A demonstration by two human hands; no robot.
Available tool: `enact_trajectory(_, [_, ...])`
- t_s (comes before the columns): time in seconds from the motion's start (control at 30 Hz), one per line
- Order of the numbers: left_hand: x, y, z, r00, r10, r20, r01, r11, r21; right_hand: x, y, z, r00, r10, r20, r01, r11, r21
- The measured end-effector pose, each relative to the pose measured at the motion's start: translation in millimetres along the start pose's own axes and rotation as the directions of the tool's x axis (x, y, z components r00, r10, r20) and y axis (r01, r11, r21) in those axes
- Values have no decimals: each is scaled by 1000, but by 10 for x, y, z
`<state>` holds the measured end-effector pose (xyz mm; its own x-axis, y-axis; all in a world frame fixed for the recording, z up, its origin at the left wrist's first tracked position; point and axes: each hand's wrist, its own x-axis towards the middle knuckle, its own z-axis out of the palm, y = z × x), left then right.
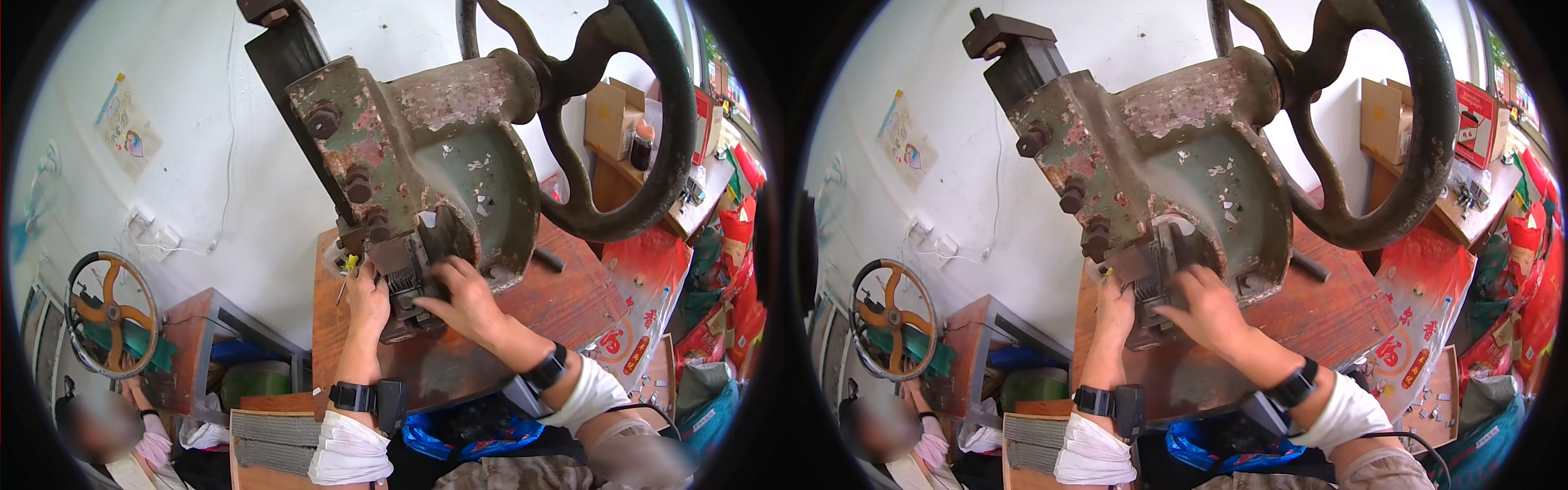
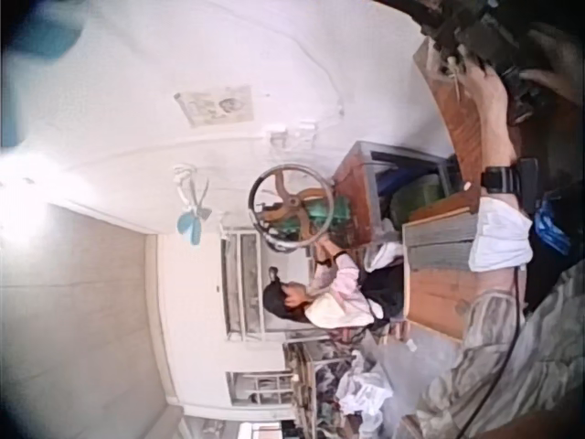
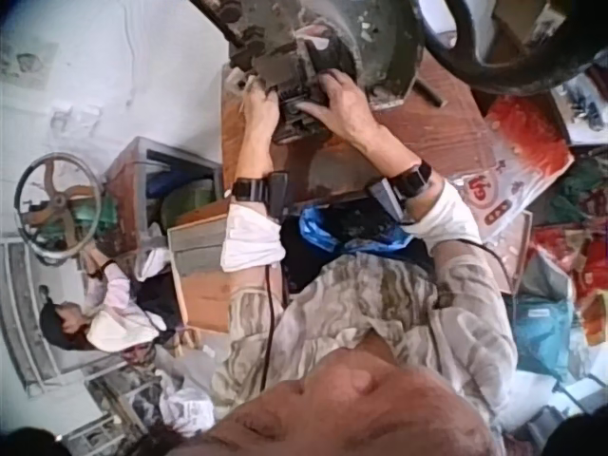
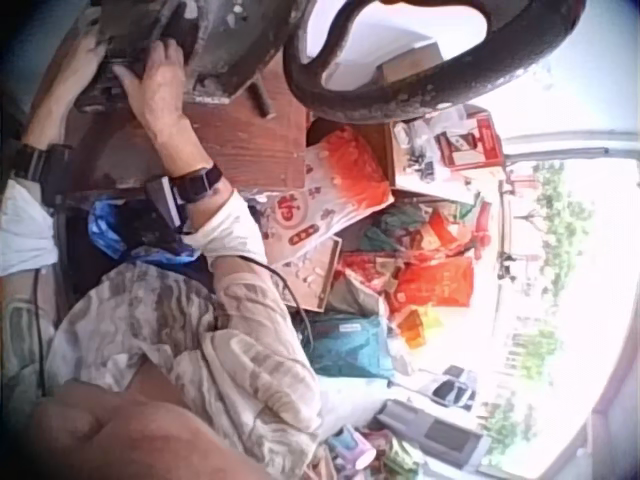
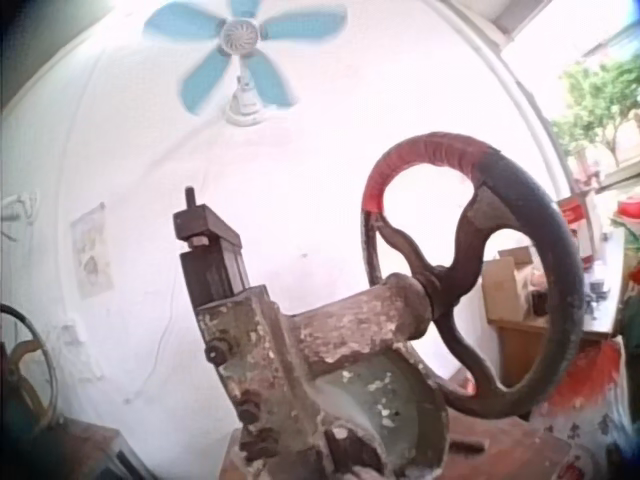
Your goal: Using a manual punch press to process small metal components by inserting them into the machine and pulling the lever.
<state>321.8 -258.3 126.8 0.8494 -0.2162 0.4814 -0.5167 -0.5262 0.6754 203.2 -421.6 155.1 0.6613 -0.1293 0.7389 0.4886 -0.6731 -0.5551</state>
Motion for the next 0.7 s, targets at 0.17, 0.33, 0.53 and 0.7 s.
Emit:
enact_trajectory(0.17, [30, -95, -26, 999, 14, 47, -7, 991, -132, 249, 102, 269, 991, 124, 46, -123, 992, -13])
enact_trajectory(0.33, [-15, 76, -67, 998, -55, 31, 61, 975, -212, 214, 203, 238, 986, 103, 127, -113, 991, 69])
enact_trajectory(0.53, [-2, -31, -7, 999, -50, -3, 47, 957, -285, 112, 144, 219, 980, 80, 185, -64, 994, -90])
enact_trajectory(0.7, [42, -111, -30, 996, 86, 22, -79, 974, -210, 280, 238, 292, 930, 146, 337, -110, 986, -125])
